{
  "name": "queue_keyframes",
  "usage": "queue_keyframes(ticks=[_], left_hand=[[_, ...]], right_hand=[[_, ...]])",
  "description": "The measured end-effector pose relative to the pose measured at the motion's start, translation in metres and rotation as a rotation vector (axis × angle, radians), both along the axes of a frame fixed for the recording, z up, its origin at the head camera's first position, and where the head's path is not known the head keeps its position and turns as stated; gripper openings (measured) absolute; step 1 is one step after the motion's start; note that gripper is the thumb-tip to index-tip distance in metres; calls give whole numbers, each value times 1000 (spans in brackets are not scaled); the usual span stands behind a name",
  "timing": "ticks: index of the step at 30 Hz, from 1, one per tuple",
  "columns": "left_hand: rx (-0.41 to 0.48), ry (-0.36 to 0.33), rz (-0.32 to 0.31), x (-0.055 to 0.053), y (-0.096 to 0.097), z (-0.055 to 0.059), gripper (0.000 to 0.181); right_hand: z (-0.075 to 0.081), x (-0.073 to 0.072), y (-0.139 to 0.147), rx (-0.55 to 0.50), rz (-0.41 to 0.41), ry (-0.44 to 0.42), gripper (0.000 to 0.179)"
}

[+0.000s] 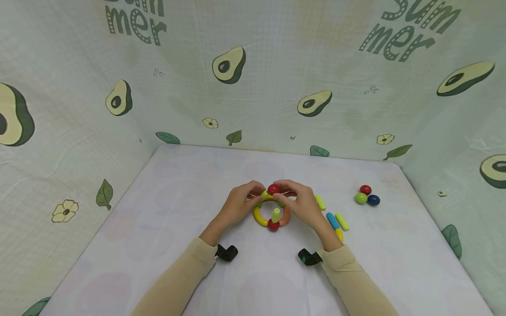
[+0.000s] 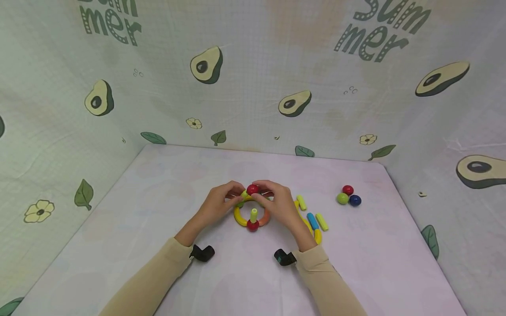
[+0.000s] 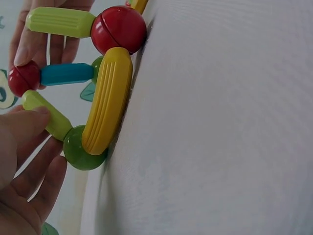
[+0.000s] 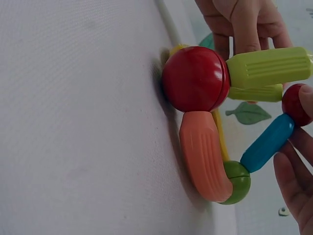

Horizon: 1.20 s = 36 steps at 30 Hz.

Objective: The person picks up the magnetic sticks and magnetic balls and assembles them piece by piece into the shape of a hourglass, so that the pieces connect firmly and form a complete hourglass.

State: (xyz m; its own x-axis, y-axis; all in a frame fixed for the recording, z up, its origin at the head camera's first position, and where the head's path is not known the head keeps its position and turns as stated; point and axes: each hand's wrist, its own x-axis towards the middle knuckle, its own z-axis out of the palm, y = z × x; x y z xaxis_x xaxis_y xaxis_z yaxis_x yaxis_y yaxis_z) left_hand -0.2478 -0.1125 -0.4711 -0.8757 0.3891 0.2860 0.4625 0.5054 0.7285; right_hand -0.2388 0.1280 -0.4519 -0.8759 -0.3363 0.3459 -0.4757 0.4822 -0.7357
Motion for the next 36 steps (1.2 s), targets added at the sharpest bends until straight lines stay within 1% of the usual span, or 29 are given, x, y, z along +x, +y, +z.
queue_keyframes(ticks=[5, 12, 19, 24, 27, 31, 34, 36], left_hand=[[-10, 26, -9, 0, 1, -1, 23], [-25, 37, -28, 0, 2, -3, 22], [-36, 41, -13, 0, 3, -4, 21], [-39, 47, -14, 1, 2, -3, 23], [-52, 10, -33, 3, 2, 1, 30], [-69, -61, -111, 5, 0, 6, 54], [-72, -96, -153, 6, 1, 5, 74], [-79, -105, -153, 6, 3, 3, 84]], right_hand=[[0, 0, -1, 6, -8, -8, 35], [2, 1, 1, -4, 20, -19, 35], [3, 0, 5, -5, 71, -14, 35], [3, -1, 7, 3, 77, -27, 35], [4, -1, 8, 4, 62, -16, 35], [5, -1, 10, -8, 29, -12, 34], [5, -2, 11, -21, 12, -6, 35], [5, -2, 12, -29, 8, -6, 36]])
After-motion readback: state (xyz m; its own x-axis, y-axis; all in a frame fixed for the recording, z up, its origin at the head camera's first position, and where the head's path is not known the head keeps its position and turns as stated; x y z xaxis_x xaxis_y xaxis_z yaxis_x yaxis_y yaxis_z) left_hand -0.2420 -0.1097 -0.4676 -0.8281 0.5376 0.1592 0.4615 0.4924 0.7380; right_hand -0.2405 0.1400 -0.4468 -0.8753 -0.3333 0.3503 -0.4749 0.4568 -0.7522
